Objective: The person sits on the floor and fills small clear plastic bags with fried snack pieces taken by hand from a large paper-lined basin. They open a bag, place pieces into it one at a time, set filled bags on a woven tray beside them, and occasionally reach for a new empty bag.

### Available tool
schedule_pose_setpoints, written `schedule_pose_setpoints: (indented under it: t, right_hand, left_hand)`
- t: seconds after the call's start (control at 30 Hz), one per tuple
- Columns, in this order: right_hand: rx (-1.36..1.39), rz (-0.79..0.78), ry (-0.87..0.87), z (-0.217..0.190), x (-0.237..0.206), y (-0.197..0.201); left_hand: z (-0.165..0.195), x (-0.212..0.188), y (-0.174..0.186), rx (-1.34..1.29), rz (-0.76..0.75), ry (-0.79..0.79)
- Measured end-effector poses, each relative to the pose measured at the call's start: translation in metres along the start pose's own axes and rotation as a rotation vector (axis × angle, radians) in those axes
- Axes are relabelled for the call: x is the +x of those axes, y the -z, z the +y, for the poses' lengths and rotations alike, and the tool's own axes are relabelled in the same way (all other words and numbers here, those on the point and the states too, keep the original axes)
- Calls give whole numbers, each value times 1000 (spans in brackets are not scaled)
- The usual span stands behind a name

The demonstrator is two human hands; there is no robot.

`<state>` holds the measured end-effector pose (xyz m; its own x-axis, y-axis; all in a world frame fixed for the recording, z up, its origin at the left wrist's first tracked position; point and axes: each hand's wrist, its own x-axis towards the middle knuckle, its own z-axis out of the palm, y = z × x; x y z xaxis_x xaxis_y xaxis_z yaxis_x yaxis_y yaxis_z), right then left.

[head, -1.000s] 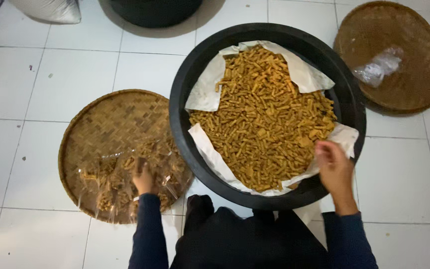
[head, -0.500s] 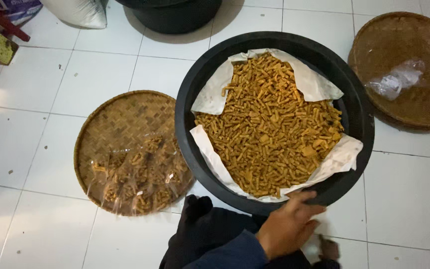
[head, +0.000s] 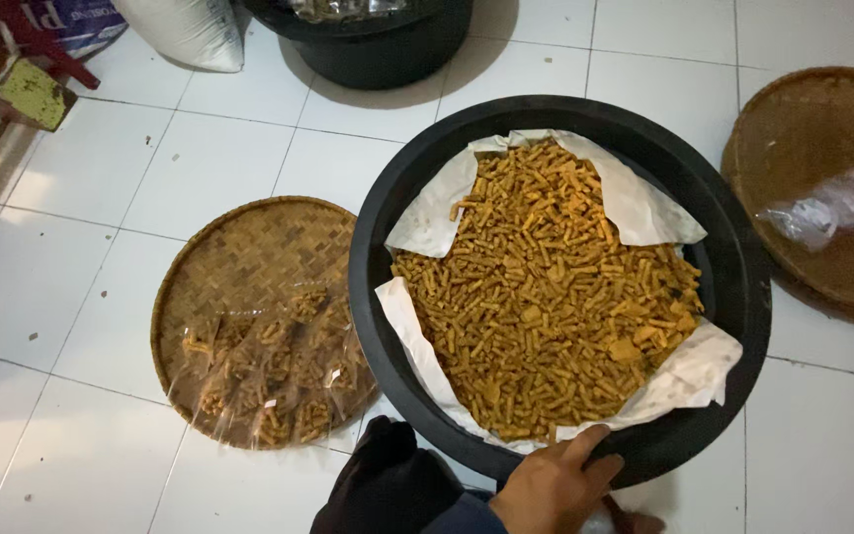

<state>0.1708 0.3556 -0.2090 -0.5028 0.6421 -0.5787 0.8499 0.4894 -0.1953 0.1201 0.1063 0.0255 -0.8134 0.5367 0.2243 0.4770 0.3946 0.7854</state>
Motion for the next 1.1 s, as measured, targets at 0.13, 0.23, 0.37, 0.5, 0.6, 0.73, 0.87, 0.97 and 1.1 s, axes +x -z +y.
schedule_pose_setpoints:
  t: [0.13, 0.23, 0.37, 0.5, 0.6, 0.73, 0.87, 0.97, 1.1]
  right_hand:
    - [-9, -14, 10, -6, 8, -4]
    - [-19, -20, 1, -8, 11, -7]
    - [-27, -23, 7, -8, 9, -9]
    - [-18, -24, 9, -11, 13, -7]
    - [-21, -29, 6, -13, 16, -7]
    - [-15, -29, 12, -12, 18, -4]
    - [-2, -26, 11, -7, 19, 8]
    - [24, -24, 17, -6, 20, 17]
    - [88, -5, 23, 0, 15, 27]
  left_hand:
    - [-6, -2, -12, 23, 42, 48]
    - [-13, -1, -25, -11, 89, 160]
    - [-22, -4, -31, 70, 65, 22]
    - [-22, -4, -30, 83, -3, 53]
    - [-22, -3, -28, 74, 21, 27]
    - [-25, -4, -29, 92, -22, 0]
    - [-25, -2, -33, 132, 1, -9]
    - [-21, 2, -28, 142, 61, -59]
    - [-10, 4, -11, 99, -32, 47]
